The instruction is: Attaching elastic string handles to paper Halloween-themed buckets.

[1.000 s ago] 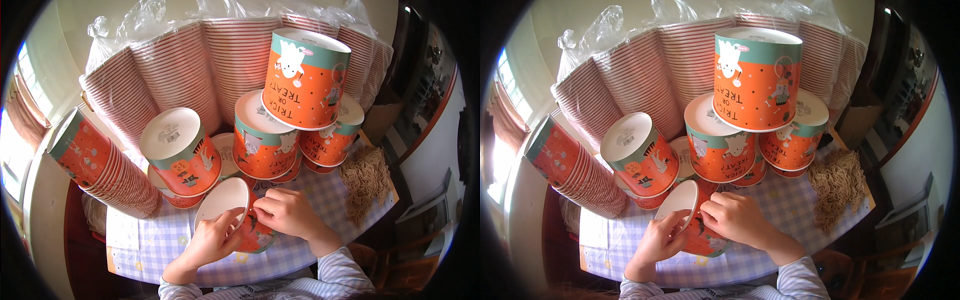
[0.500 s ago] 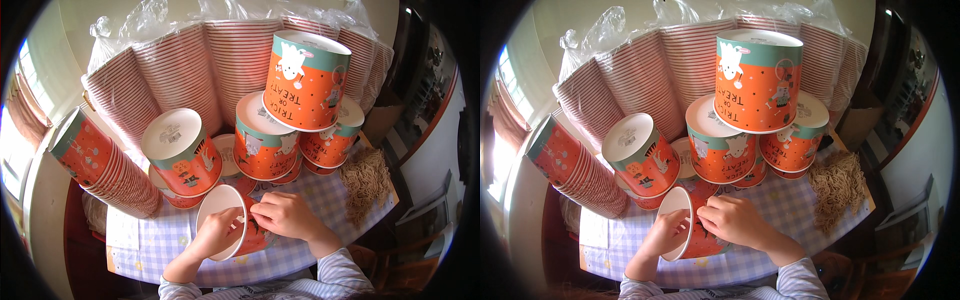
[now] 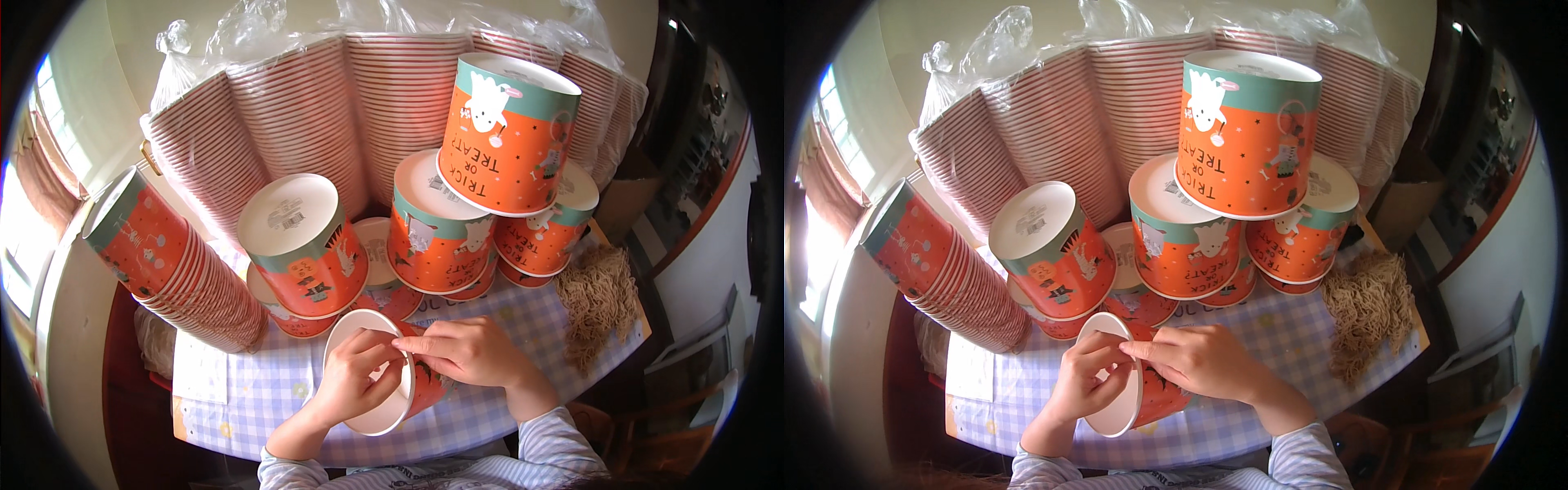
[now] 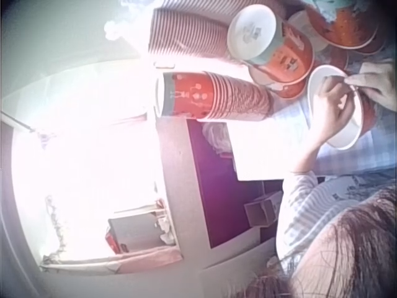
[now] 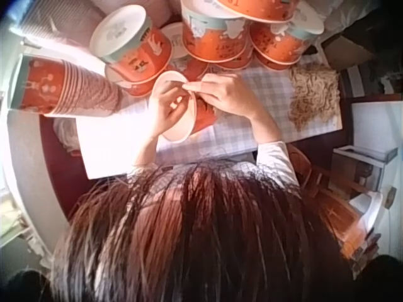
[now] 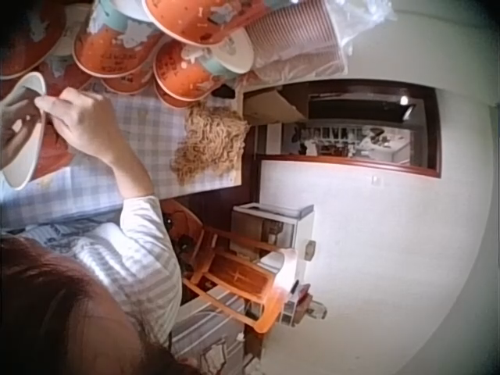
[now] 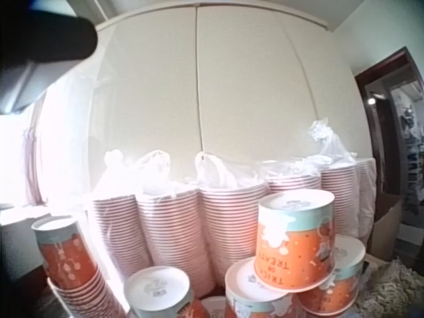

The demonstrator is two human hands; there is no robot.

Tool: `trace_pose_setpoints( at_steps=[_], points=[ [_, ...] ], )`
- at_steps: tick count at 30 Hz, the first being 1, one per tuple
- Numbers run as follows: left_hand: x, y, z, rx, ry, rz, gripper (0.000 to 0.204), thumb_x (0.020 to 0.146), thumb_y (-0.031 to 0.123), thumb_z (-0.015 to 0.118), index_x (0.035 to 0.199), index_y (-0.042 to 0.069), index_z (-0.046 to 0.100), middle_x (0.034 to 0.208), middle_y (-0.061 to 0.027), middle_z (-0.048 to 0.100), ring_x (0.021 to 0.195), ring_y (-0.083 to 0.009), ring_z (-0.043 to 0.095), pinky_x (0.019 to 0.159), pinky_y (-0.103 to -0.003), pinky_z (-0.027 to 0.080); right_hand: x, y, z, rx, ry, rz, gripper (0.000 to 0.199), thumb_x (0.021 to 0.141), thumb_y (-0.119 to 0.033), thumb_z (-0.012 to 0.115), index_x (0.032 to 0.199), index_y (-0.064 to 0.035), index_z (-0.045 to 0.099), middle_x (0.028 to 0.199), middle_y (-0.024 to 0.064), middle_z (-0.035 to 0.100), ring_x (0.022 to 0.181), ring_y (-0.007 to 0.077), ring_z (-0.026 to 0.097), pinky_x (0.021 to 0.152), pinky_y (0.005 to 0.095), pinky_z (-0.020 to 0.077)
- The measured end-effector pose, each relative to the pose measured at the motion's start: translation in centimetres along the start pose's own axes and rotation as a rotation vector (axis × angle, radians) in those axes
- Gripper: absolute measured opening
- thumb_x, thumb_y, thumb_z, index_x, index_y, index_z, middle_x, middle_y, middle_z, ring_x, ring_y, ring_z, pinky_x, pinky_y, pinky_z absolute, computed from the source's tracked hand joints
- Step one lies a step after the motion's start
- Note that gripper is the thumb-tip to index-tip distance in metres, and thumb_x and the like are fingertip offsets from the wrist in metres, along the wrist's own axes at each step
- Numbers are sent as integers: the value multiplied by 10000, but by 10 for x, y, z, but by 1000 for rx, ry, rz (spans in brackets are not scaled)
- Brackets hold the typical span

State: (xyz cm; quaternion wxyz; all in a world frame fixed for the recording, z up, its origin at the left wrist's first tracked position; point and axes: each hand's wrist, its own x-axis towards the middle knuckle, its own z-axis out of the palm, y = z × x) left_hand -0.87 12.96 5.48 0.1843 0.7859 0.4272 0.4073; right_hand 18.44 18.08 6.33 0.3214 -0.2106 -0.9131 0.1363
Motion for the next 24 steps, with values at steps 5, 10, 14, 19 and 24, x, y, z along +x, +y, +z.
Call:
trace_pose_setpoints(
  at_steps=[5,10,14,19,24],
  points=[
    [-1,-5,-5,-208,26,-69,113,664,5,554,761,15,610,876,-82,597,838,-220,545,690,-330,459,1,1,0,110,-10,57,269,738,-105,619,1002,-133,574,747,34,595,616,219,598,530,319,495],
    [-2,-11,-4,-866,-79,-81,140,822,45,436,783,5,564,980,-133,613,1016,-246,518,895,-389,372,-2,7,0,212,-24,18,187,724,-130,642,889,-98,561,729,59,606,619,245,601,526,342,483],
    [-7,-17,-1,-1092,-134,-162,171,898,84,388,838,-1,523,863,-132,612,984,-236,536,873,-376,396,-1,8,-6,330,-196,-35,161,718,-148,653,815,-79,544,702,68,600,624,255,600,527,347,472],
    [-8,-13,-7,-1135,-55,-184,178,917,122,411,865,-18,508,785,-86,556,749,-172,577,676,-303,468,-3,16,-3,309,-237,-23,131,733,-157,636,808,-73,570,717,72,601,651,247,600,559,334,476],
    [-12,-5,-11,-910,48,-131,133,892,67,437,837,-26,514,774,-88,547,649,-143,560,572,-253,459,-1,14,-4,276,-253,-27,124,745,-167,626,808,-67,589,734,75,603,679,242,600,591,325,478]
  ],
)
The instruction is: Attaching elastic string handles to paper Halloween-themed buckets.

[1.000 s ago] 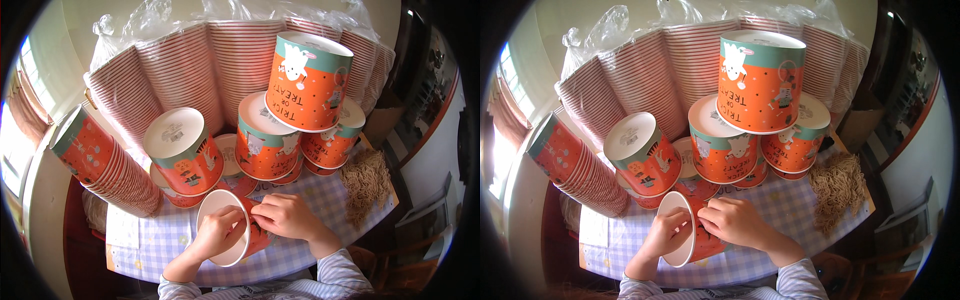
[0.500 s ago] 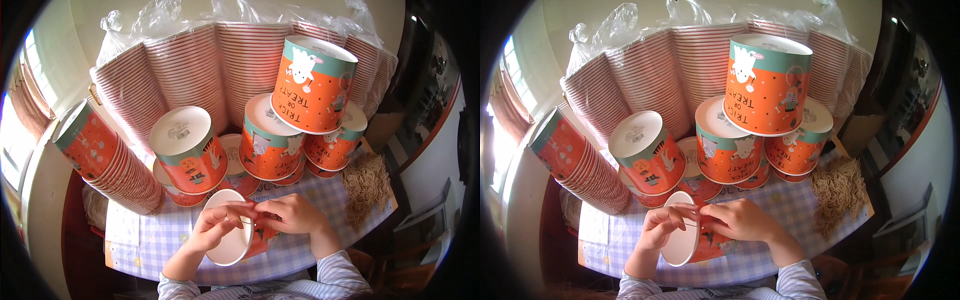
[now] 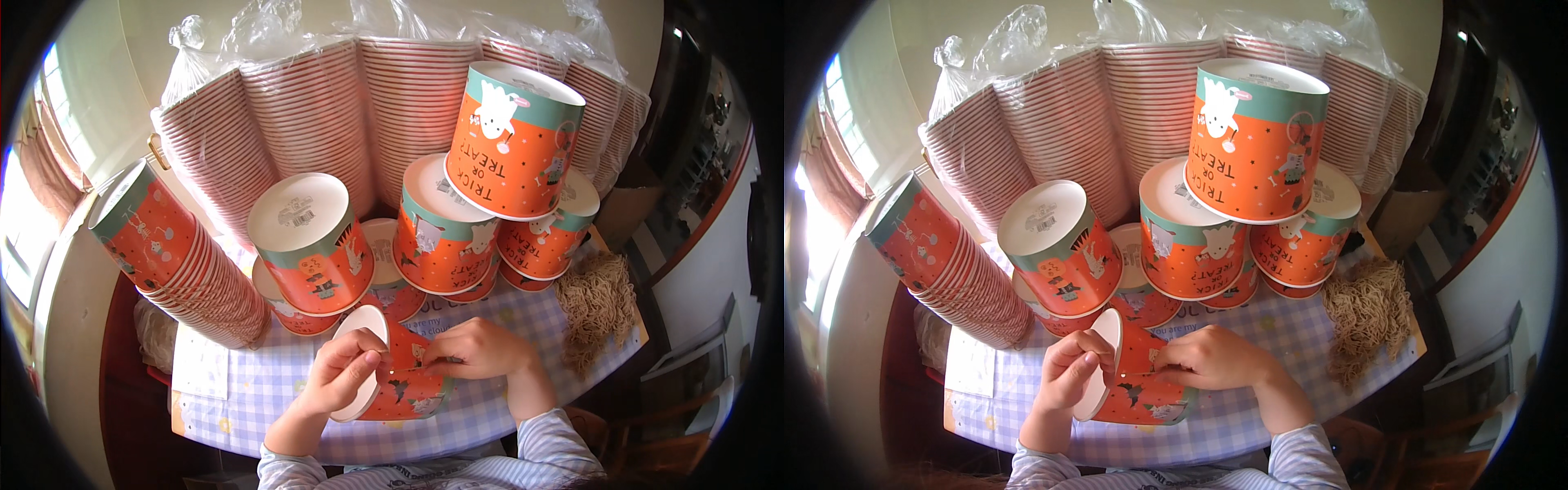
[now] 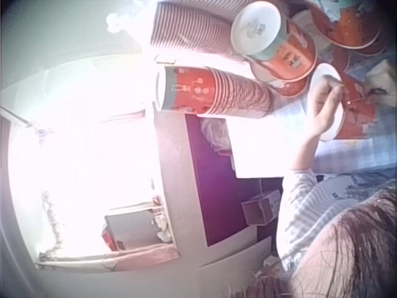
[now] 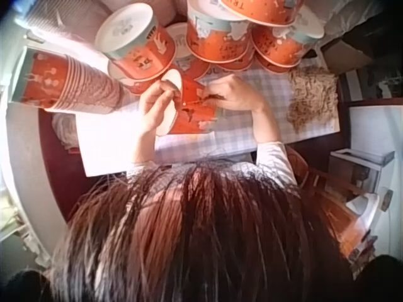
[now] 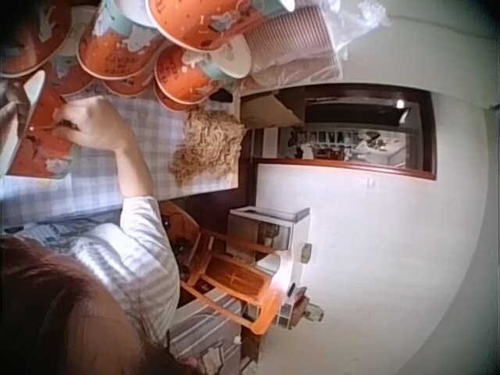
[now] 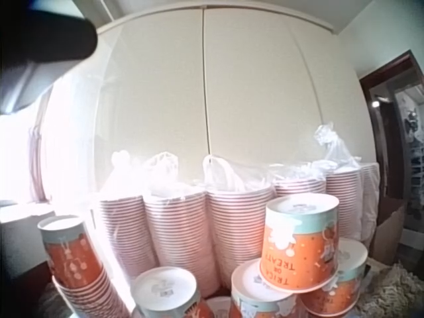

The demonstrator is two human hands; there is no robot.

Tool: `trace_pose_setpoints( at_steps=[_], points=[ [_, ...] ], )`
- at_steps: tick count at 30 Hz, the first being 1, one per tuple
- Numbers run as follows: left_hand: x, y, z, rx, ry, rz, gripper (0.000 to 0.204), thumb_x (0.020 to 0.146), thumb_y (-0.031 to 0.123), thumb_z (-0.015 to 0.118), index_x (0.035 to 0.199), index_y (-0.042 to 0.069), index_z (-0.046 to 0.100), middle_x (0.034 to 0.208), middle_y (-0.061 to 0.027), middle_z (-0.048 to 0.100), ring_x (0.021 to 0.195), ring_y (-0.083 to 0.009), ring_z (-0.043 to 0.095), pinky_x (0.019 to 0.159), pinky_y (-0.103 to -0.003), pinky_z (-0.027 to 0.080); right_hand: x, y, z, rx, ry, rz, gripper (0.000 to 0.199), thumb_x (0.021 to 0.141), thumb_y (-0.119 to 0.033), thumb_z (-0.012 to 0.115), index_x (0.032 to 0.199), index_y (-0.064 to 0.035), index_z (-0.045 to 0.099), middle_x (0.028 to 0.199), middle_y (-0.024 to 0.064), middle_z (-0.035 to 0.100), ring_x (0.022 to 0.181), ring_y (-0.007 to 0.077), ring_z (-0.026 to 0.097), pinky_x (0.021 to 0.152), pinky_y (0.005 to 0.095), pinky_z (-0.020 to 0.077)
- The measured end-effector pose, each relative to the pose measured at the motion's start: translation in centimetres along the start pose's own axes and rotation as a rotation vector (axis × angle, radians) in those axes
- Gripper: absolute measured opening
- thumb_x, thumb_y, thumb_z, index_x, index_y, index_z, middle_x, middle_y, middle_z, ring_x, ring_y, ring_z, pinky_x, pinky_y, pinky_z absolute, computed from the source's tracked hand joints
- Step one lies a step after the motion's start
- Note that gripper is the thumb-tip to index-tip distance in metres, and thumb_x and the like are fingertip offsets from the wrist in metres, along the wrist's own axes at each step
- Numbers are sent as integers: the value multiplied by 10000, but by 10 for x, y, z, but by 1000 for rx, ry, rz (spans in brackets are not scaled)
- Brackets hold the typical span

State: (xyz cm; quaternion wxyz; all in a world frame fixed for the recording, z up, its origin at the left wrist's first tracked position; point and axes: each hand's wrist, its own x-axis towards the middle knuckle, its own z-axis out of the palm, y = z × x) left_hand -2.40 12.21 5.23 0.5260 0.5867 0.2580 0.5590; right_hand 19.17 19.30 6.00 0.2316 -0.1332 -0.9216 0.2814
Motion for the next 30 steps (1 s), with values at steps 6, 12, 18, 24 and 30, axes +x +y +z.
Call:
trace_pose_setpoints(
  at_steps=[6,12,18,24,30],
  points=[
    [-1,2,8,137,16,106,116,867,22,444,873,-41,541,809,-99,553,631,-138,557,554,-237,442,-5,-4,-6,67,51,-21,143,718,-163,657,790,-61,587,696,67,599,623,239,597,556,315,474],
    [-1,-20,24,-286,-157,-33,298,896,29,395,1185,-40,418,1106,-107,477,937,-170,500,833,-308,405,-7,-9,-14,107,121,44,187,707,-154,678,835,-62,578,691,63,600,616,219,608,534,312,468],
    [2,-24,26,-328,-243,-121,338,895,26,401,1226,-36,374,1124,-94,474,997,-173,483,893,-321,374,-22,-6,-34,-16,-67,196,283,762,-232,643,986,-94,538,740,61,616,670,217,627,565,311,488],
    [5,-20,18,-295,-308,-113,360,873,-9,398,1230,-39,369,1140,-100,445,1067,-205,495,922,-341,370,-13,-6,-24,49,-22,337,360,820,-320,577,1082,-93,483,702,79,606,624,251,611,522,328,466],
    [3,-10,15,-248,-205,-103,351,870,-7,412,1217,-52,395,1037,-105,514,1038,-210,520,914,-345,379,-9,10,-12,-17,-32,433,284,825,-236,510,1028,-48,451,700,143,602,641,302,608,548,375,463]
  ],
)
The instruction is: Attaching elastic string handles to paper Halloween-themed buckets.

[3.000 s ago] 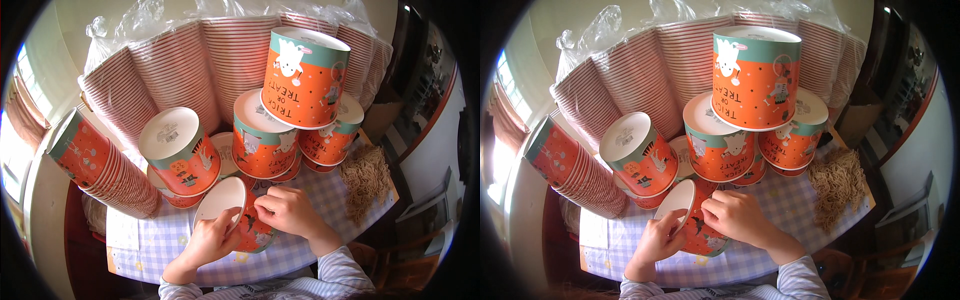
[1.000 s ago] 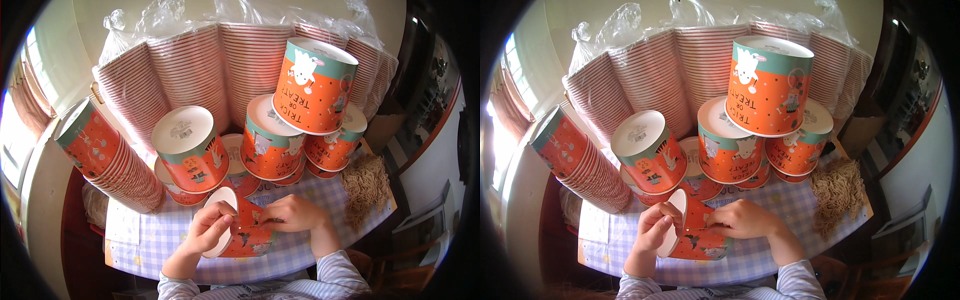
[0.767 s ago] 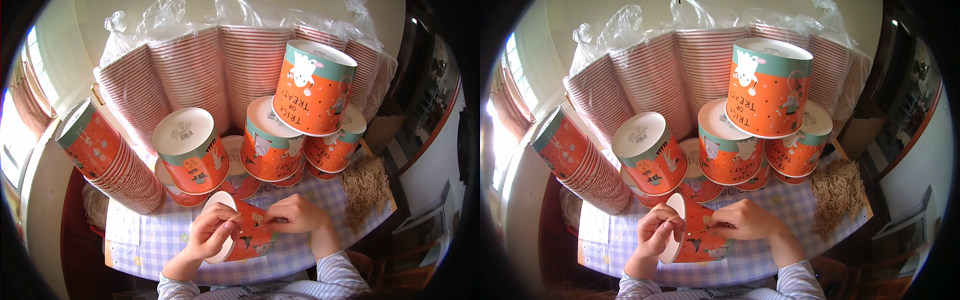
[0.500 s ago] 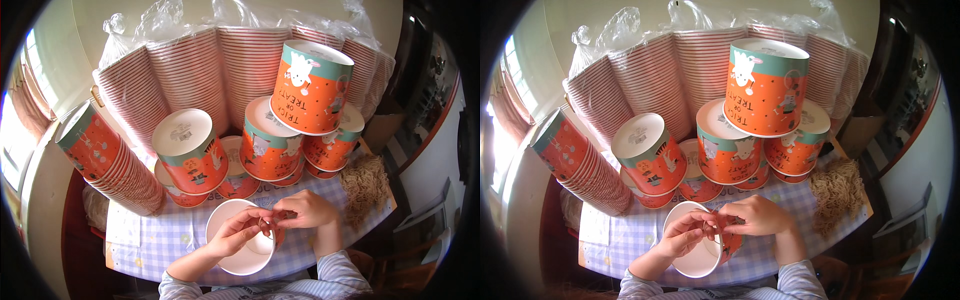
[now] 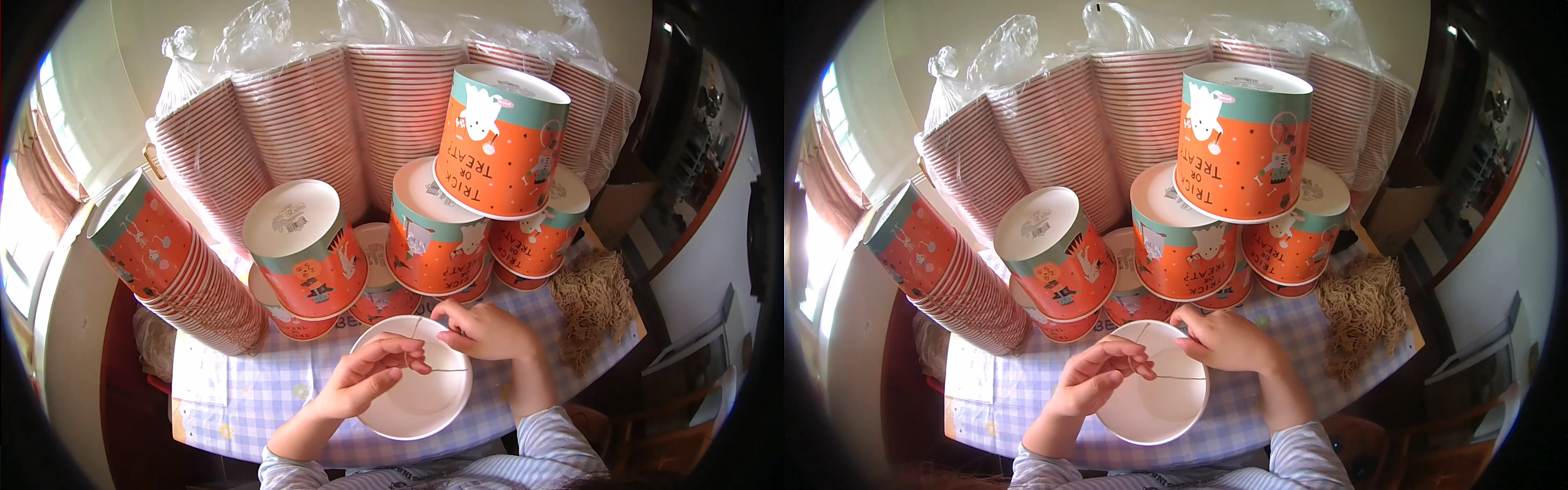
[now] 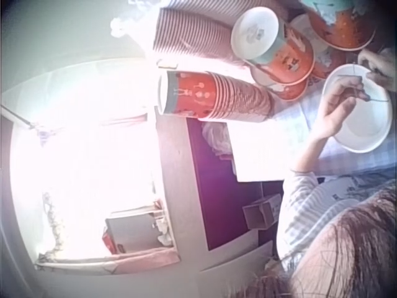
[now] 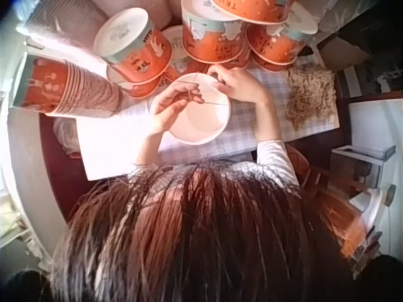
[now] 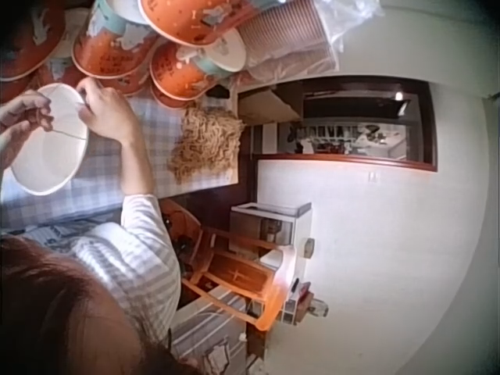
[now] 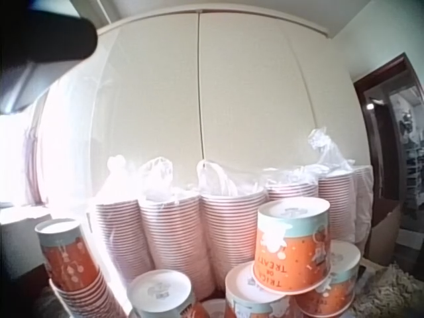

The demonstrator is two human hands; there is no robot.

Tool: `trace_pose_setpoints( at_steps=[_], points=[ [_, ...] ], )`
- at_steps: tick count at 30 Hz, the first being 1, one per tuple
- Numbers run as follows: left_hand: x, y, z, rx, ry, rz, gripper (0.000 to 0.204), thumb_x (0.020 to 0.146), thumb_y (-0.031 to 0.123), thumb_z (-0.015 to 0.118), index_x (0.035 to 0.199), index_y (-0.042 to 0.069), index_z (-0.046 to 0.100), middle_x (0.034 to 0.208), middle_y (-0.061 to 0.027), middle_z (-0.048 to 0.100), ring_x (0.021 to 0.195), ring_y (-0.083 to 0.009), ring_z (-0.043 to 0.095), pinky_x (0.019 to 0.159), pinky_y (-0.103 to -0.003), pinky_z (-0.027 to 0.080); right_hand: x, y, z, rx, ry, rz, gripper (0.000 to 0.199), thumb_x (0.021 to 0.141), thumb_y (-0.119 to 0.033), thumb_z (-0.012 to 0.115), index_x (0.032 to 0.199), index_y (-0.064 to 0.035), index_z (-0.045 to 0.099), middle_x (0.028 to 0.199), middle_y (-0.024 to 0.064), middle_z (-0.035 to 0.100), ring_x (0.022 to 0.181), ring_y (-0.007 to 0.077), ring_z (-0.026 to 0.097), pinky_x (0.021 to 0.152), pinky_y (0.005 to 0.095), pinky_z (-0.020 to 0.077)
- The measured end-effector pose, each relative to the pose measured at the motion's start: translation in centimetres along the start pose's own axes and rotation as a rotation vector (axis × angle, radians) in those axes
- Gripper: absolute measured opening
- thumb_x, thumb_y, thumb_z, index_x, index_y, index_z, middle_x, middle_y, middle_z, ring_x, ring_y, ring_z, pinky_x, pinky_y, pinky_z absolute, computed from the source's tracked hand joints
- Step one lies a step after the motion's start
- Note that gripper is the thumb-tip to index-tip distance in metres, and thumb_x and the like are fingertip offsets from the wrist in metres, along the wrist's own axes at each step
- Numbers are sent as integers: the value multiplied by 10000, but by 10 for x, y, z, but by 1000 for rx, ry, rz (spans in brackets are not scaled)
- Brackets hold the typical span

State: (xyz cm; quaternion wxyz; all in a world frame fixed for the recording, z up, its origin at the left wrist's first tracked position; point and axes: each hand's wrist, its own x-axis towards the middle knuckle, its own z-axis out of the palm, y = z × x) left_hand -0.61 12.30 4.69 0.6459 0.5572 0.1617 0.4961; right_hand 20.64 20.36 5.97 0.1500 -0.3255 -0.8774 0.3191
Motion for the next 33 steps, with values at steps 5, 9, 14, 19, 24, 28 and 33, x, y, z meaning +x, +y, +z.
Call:
trace_pose_setpoints(
  at_steps=[5,9,14,19,24,28,33],
  points=[
    [1,13,-5,201,111,49,226,847,-28,450,1042,-56,561,992,-126,563,898,-185,575,812,-303,444,13,-13,16,-92,-183,76,273,823,-219,489,1019,-35,436,710,211,591,707,367,597,633,450,464],
    [4,24,-4,693,121,-20,192,784,-73,516,947,-37,611,843,-93,594,759,-161,595,680,-267,478,11,-10,18,-62,-196,36,280,831,-239,493,1031,-52,433,696,203,593,686,363,597,629,449,466],
    [4,19,-3,748,148,-95,183,751,-87,542,902,-33,629,812,-86,598,676,-138,589,578,-242,479,-6,-6,-15,-33,-257,-71,305,804,-273,580,1059,-118,514,600,76,588,532,224,592,496,318,447],
    [7,13,-2,804,80,-147,190,748,-48,577,926,4,619,763,-79,609,665,-157,598,604,-274,490,-9,-14,-9,438,-164,-282,211,821,-31,550,1022,-37,487,724,33,593,626,100,563,561,242,445],
    [5,12,-1,841,71,-107,193,735,12,621,928,16,625,747,-74,611,666,-161,599,635,-273,485,-3,-13,5,689,-233,-263,157,830,-27,562,959,-16,472,812,43,591,719,82,553,619,214,441],
    [6,16,2,859,19,-90,229,721,49,651,947,19,624,742,-70,611,682,-159,600,637,-270,478,-2,-12,12,1112,-228,-288,186,847,-89,564,996,-48,460,801,13,552,728,63,507,607,188,410],
    [4,15,6,791,15,-75,267,719,62,659,977,13,609,771,-72,602,677,-154,593,619,-270,472,-6,-19,13,1305,-189,-198,150,858,-51,531,993,-39,467,838,19,543,750,64,512,630,189,413]
  ],
)
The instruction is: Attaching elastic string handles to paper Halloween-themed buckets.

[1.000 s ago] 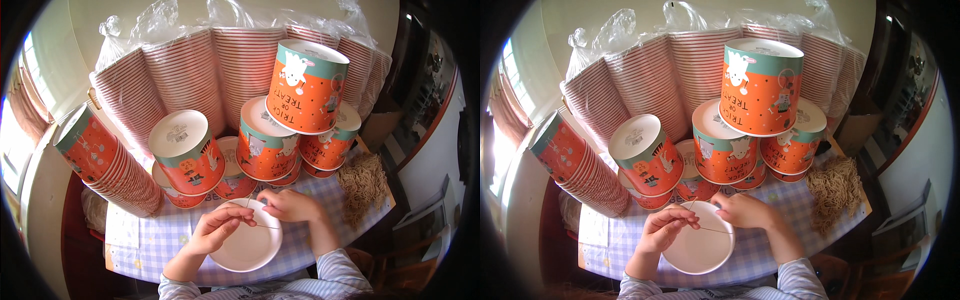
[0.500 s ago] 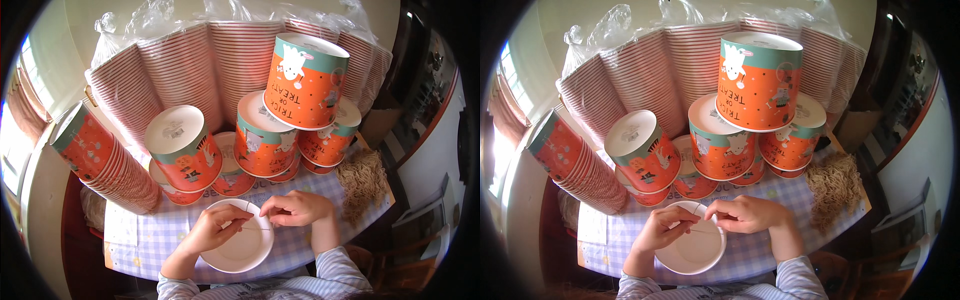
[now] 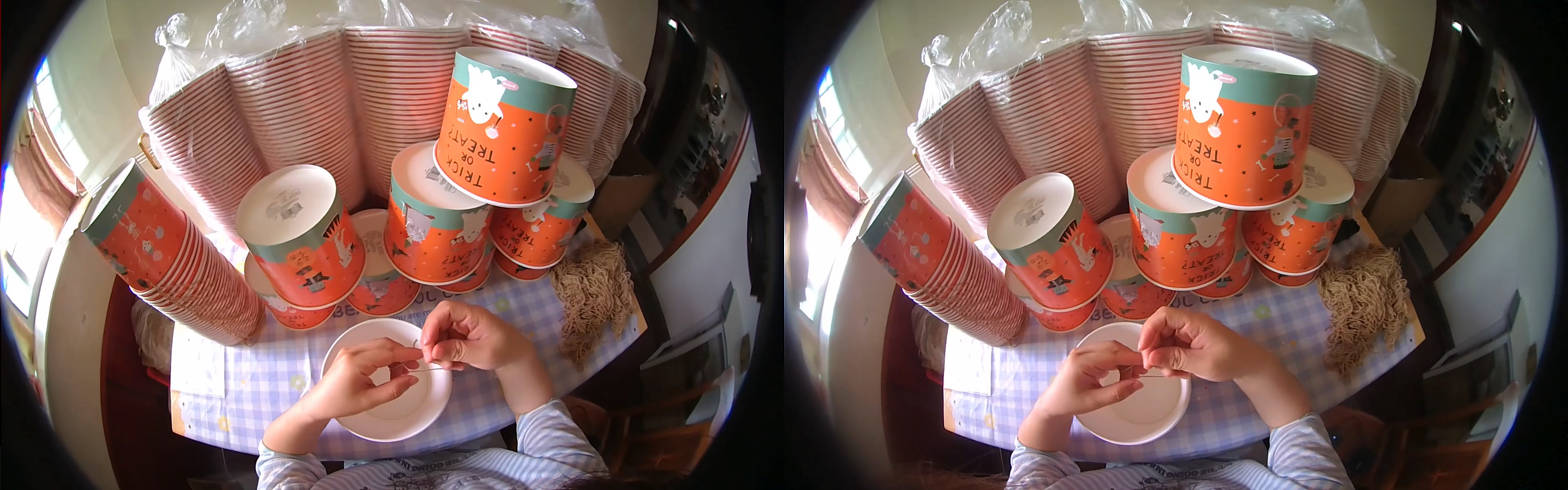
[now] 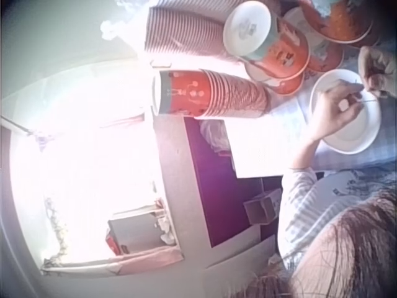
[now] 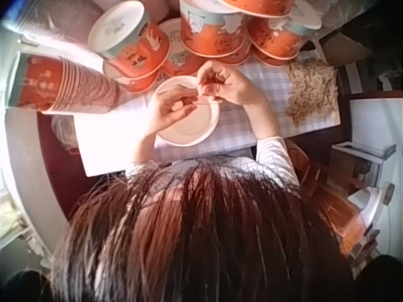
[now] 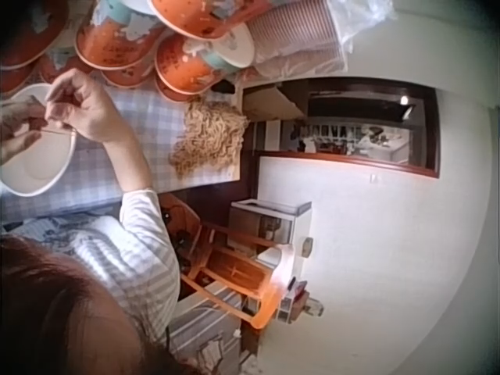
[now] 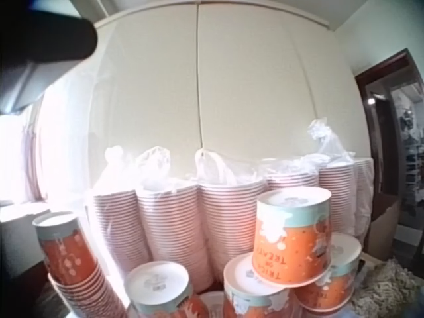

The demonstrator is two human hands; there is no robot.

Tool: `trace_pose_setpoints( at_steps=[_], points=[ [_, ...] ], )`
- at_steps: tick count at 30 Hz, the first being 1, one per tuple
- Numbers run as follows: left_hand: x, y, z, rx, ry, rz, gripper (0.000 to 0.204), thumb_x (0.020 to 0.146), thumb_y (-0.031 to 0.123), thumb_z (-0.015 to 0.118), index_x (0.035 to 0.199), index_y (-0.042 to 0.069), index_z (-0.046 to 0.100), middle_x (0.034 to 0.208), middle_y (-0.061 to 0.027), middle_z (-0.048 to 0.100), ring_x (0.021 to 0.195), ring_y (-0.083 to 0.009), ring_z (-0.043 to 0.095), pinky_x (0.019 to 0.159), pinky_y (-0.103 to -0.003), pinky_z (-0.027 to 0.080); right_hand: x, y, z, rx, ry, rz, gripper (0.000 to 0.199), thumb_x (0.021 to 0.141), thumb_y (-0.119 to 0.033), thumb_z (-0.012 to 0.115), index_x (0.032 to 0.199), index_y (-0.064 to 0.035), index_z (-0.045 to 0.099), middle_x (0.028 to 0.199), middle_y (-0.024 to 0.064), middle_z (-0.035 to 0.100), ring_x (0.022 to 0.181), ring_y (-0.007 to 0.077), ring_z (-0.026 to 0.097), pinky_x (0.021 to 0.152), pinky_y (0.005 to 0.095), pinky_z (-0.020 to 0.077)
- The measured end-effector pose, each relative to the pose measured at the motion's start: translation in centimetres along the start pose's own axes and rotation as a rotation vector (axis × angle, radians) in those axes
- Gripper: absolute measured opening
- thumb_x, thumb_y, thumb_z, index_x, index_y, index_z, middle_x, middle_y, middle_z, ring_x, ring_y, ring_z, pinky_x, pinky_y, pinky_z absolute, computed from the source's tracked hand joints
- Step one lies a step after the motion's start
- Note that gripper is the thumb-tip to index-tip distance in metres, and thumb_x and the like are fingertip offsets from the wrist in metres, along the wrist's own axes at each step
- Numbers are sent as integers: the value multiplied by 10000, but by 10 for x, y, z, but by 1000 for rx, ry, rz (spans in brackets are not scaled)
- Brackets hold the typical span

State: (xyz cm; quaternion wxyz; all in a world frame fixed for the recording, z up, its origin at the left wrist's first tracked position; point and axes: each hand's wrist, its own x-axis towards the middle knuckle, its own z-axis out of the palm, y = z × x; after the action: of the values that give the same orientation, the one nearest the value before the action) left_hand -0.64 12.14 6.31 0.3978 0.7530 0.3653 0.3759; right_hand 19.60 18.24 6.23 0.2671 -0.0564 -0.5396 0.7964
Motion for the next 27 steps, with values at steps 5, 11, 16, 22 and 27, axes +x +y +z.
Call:
trace_pose_setpoints(
  at_steps=[5,11,16,22,27],
  points=[
    [-3,-2,6,3,-16,23,209,744,74,647,934,1,600,798,-69,591,665,-152,582,593,-271,460,3,6,10,-155,-34,-128,120,860,-3,499,974,-41,491,892,30,535,819,103,549,680,219,431],
    [-6,-13,14,-68,-60,56,128,785,82,620,890,10,605,768,-83,603,677,-173,583,593,-284,450,4,6,20,-223,-20,-157,166,821,91,466,924,-26,525,881,62,562,845,136,569,722,253,453],
    [-3,-5,11,-125,-50,-36,103,828,75,575,893,1,604,788,-79,627,708,-151,590,647,-275,466,-4,-10,-4,-842,88,-364,220,596,138,449,623,-50,560,733,59,593,708,158,564,602,258,444],
    [-2,-18,12,-435,-17,-179,118,879,66,499,931,-24,555,842,-69,616,778,-110,570,719,-258,465,5,-5,3,-1463,173,-451,120,604,-2,597,692,-82,613,763,-14,604,646,177,522,554,275,460],
    [-1,-23,9,-467,-35,-185,115,886,67,485,940,-15,544,863,-65,609,823,-116,570,757,-255,452,6,-4,-1,-1494,99,-383,117,644,-113,658,751,-83,622,784,-15,597,690,172,527,586,280,474]
  ],
)
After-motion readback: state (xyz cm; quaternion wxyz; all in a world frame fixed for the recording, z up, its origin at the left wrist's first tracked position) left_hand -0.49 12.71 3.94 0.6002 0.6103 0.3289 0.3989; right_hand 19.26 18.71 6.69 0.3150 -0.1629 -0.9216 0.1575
